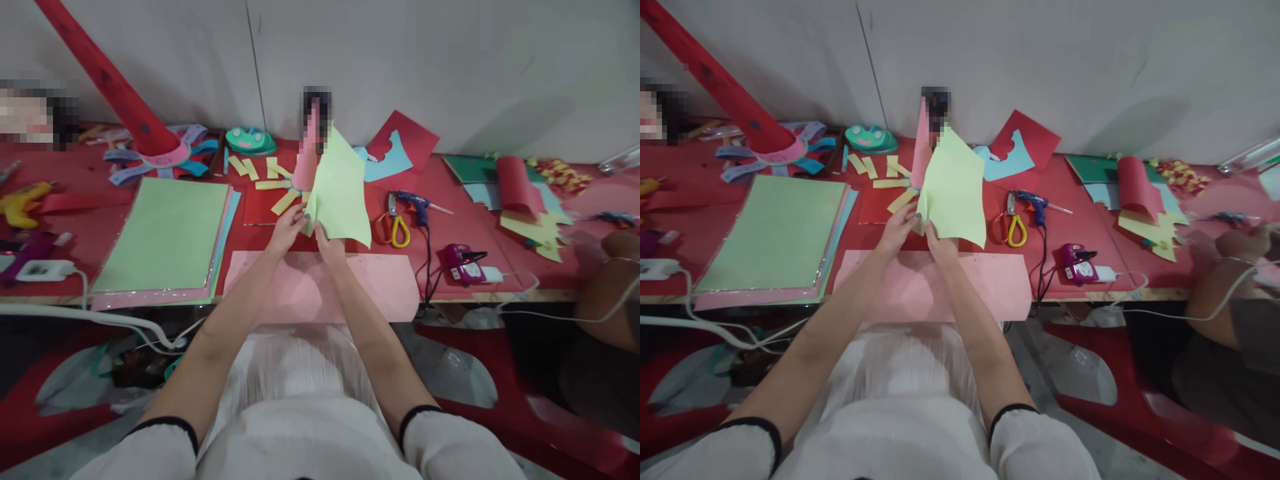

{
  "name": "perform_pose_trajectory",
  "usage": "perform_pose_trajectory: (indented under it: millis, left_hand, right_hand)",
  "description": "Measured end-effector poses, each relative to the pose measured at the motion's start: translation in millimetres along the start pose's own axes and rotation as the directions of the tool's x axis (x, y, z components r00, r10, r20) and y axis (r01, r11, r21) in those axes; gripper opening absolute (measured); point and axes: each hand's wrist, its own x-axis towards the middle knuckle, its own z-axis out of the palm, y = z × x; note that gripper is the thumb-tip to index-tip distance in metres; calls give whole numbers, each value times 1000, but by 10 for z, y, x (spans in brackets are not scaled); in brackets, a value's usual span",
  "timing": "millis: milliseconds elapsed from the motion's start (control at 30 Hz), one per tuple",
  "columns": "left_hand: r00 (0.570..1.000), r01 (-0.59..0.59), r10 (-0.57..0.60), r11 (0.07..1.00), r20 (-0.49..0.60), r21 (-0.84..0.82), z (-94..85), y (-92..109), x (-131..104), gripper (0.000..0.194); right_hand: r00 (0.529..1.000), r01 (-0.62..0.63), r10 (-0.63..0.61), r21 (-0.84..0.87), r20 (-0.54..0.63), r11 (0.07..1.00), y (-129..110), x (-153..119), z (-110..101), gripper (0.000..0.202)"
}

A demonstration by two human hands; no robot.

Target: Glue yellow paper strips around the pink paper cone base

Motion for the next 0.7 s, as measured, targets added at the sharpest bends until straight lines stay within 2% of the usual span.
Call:
perform_pose_trajectory:
  millis: [100,200,367,467,567,700]
  left_hand:
    - [1000,-1,1,999,3,49,11,14,-17,29]
    - [1000,-6,6,1000,-6,14,14,9,-11,24]
    - [1000,-9,8,995,-5,-97,-9,1,-8,30]
    - [999,-43,46,995,28,-92,-21,21,-23,47]
    - [991,-124,126,991,42,-46,-17,21,-15,58]
    - [977,-213,213,977,22,16,2,-26,19,72]
  right_hand:
    - [995,-32,39,75,-96,997,-55,-19,-17,57]
    - [991,-1,16,115,-130,993,-76,-21,-18,57]
    - [991,33,-28,32,-128,999,-38,-21,-2,58]
    - [988,128,-135,-86,-77,988,-39,-24,-11,53]
    - [971,235,-241,-256,9,938,-39,-29,-36,43]
    - [953,285,-209,-407,222,868,10,-64,-25,39]
